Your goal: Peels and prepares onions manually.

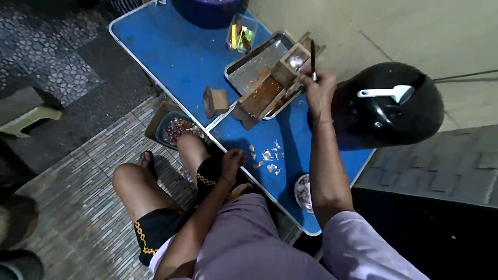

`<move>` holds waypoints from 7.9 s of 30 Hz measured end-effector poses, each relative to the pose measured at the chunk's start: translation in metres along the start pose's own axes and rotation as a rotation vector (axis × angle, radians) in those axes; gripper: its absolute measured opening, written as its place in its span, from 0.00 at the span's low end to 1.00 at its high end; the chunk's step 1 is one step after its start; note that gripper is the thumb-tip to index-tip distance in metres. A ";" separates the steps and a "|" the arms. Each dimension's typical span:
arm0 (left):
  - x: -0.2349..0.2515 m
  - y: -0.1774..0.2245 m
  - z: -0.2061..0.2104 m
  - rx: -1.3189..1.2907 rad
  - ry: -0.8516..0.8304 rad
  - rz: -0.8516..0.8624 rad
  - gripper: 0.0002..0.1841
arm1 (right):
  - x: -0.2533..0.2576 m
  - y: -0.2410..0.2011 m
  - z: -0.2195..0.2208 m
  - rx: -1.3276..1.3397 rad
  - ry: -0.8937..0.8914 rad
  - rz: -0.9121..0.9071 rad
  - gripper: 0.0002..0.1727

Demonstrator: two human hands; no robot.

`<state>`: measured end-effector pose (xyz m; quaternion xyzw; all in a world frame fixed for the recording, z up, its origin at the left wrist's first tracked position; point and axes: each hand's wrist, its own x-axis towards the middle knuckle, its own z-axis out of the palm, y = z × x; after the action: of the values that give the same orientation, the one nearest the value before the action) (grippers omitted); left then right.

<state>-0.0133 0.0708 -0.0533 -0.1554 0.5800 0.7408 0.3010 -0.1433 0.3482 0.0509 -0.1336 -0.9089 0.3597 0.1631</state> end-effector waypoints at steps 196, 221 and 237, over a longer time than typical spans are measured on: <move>-0.010 -0.003 0.015 -0.132 -0.279 0.016 0.10 | -0.236 0.032 0.037 -0.142 -0.149 0.399 0.20; -0.017 -0.004 0.024 0.254 -0.069 0.450 0.07 | -0.257 -0.015 0.043 0.560 -0.275 0.446 0.23; -0.004 -0.021 0.017 0.431 -0.047 0.763 0.04 | -0.256 -0.015 0.049 0.697 -0.256 0.646 0.23</move>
<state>0.0054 0.0894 -0.0622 0.1532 0.7302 0.6644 0.0444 0.0686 0.2156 -0.0230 -0.3006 -0.6594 0.6882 -0.0349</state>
